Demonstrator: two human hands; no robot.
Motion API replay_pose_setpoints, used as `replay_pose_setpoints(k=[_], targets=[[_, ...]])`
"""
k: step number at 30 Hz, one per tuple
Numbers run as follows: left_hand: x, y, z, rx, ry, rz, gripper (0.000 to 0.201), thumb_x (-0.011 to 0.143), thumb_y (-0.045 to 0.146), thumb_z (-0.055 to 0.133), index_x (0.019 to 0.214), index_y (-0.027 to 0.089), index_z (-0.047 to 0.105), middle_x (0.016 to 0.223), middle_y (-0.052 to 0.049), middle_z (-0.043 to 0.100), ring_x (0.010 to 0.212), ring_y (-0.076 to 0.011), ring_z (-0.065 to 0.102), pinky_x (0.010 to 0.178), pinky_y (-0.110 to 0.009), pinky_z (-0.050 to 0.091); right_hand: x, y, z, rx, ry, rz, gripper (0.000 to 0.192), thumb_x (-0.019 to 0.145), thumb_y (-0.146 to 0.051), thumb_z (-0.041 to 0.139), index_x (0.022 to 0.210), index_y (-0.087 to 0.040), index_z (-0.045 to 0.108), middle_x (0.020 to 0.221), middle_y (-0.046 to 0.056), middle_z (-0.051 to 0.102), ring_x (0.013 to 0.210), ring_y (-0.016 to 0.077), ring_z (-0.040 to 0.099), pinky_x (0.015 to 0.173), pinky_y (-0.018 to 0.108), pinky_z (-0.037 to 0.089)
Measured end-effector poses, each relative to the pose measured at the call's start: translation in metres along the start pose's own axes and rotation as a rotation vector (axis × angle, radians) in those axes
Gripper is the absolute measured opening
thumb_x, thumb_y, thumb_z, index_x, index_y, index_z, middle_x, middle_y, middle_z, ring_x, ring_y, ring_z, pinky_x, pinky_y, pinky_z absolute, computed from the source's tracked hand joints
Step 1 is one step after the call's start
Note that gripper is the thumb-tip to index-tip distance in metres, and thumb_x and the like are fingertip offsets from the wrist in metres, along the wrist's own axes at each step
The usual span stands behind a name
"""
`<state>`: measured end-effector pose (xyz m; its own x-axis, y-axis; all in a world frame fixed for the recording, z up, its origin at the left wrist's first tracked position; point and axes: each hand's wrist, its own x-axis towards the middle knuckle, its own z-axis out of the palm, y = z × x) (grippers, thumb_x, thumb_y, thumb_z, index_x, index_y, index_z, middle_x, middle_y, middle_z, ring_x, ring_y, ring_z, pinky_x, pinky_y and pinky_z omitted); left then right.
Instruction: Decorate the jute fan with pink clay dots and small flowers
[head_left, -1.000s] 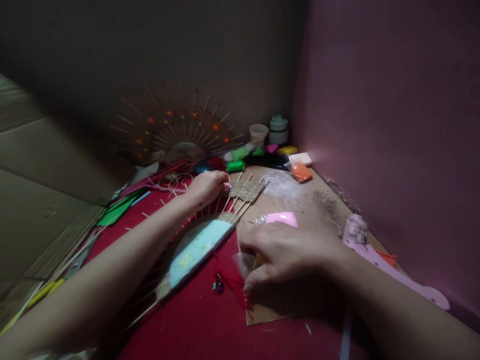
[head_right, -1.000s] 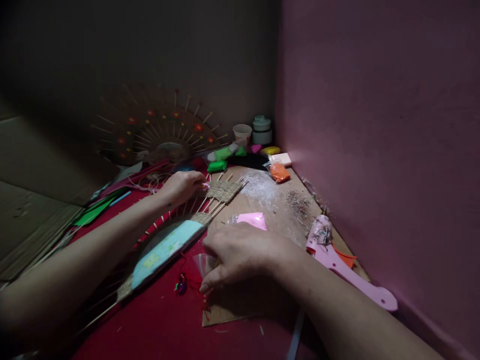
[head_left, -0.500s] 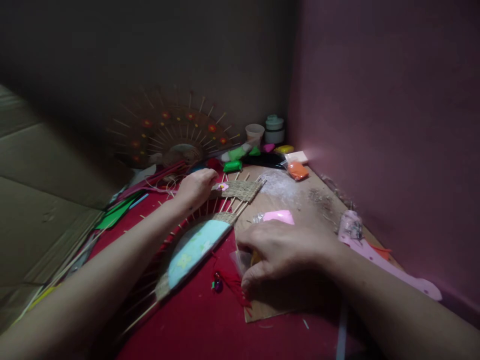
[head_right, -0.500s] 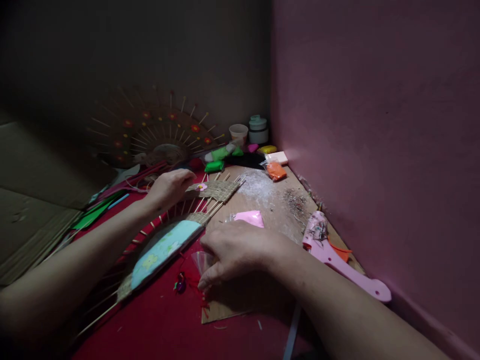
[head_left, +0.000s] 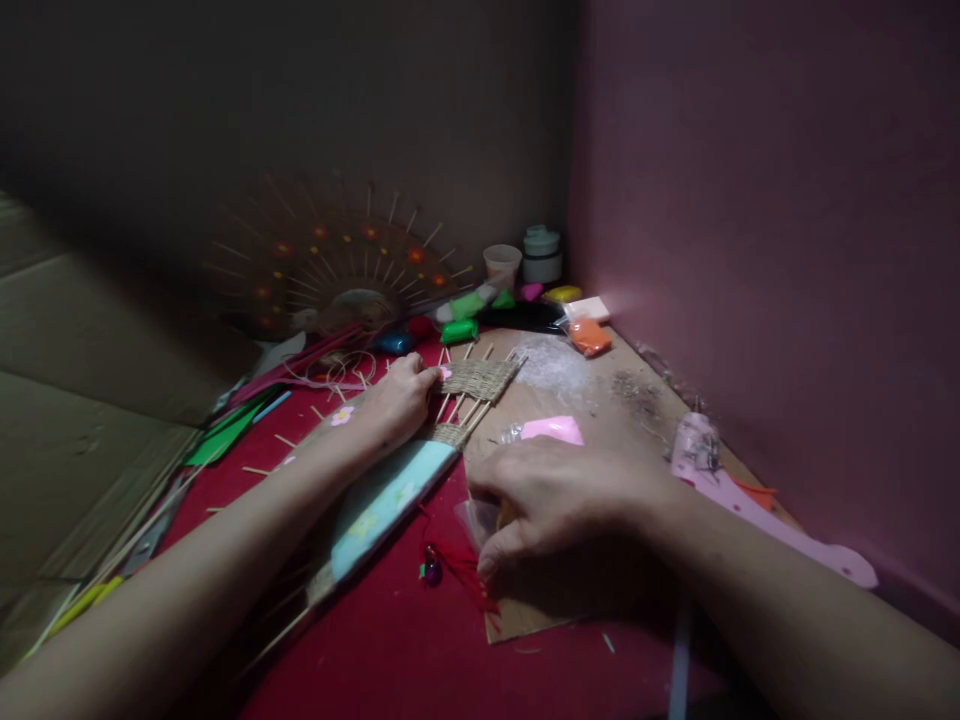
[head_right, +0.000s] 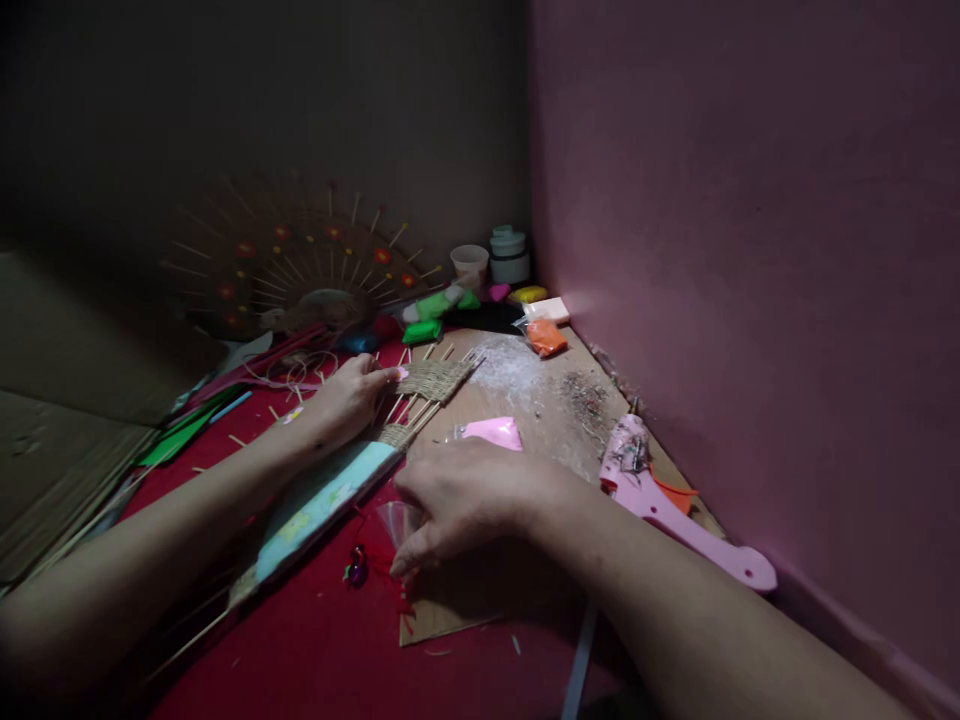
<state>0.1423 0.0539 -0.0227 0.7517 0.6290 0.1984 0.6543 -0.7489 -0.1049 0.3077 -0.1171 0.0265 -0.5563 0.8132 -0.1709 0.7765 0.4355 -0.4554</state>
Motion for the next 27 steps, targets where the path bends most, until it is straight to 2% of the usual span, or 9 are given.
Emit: replay_pose_setpoints(k=[5, 11, 16, 21, 24, 27], targets=[[0.004, -0.006, -0.003, -0.021, -0.013, -0.006, 0.034, 0.087, 0.023, 0.039, 0.107, 0.019, 0.067, 0.082, -0.007, 0.05, 0.071, -0.0188, 0.047, 0.058, -0.029, 0.033, 0.0, 0.0, 0.0, 0.013, 0.005, 0.009, 0.041, 0.074, -0.056, 0.062, 0.087, -0.018, 0.06, 0.088, 0.007, 0.064, 0.076, 0.0187, 0.056, 0.056, 0.026, 0.035], [0.004, -0.016, -0.014, -0.039, 0.041, -0.071, 0.038, 0.084, 0.015, 0.036, 0.109, 0.015, 0.066, 0.086, -0.008, 0.051, 0.077, -0.018, 0.05, 0.067, -0.027, 0.04, -0.001, -0.001, -0.002, 0.062, -0.027, 0.021, 0.038, 0.074, -0.055, 0.063, 0.083, -0.019, 0.061, 0.082, 0.005, 0.064, 0.071, 0.0166, 0.055, 0.053, 0.025, 0.034], [-0.002, -0.008, -0.008, 0.001, 0.014, -0.018, 0.038, 0.085, 0.017, 0.037, 0.11, 0.018, 0.065, 0.084, -0.007, 0.048, 0.076, -0.02, 0.046, 0.065, -0.029, 0.036, 0.0, -0.001, 0.0, 0.028, -0.01, 0.023, 0.042, 0.074, -0.058, 0.061, 0.087, -0.018, 0.06, 0.089, 0.007, 0.065, 0.076, 0.0189, 0.055, 0.059, 0.027, 0.037], [-0.005, 0.0, -0.005, 0.029, -0.021, 0.034, 0.039, 0.088, 0.024, 0.037, 0.12, 0.02, 0.06, 0.089, -0.008, 0.049, 0.081, -0.0214, 0.045, 0.068, -0.031, 0.036, 0.0, -0.002, -0.001, 0.014, -0.028, 0.032, 0.042, 0.075, -0.058, 0.061, 0.087, -0.018, 0.06, 0.09, 0.008, 0.065, 0.077, 0.0193, 0.056, 0.06, 0.027, 0.038], [-0.004, 0.0, -0.007, 0.031, -0.02, 0.042, 0.038, 0.089, 0.024, 0.036, 0.117, 0.021, 0.062, 0.09, -0.008, 0.05, 0.084, -0.0218, 0.045, 0.071, -0.031, 0.037, 0.0, -0.001, -0.001, 0.02, -0.019, 0.021, 0.043, 0.075, -0.059, 0.06, 0.086, -0.018, 0.06, 0.09, 0.008, 0.065, 0.077, 0.0196, 0.056, 0.06, 0.028, 0.038], [0.001, -0.006, -0.016, 0.026, 0.018, -0.007, 0.038, 0.086, 0.018, 0.038, 0.114, 0.019, 0.064, 0.091, -0.008, 0.05, 0.081, -0.0202, 0.046, 0.069, -0.03, 0.039, 0.0, -0.001, -0.001, 0.034, -0.009, 0.015, 0.041, 0.075, -0.058, 0.06, 0.087, -0.018, 0.06, 0.091, 0.008, 0.066, 0.079, 0.02, 0.056, 0.06, 0.028, 0.037]])
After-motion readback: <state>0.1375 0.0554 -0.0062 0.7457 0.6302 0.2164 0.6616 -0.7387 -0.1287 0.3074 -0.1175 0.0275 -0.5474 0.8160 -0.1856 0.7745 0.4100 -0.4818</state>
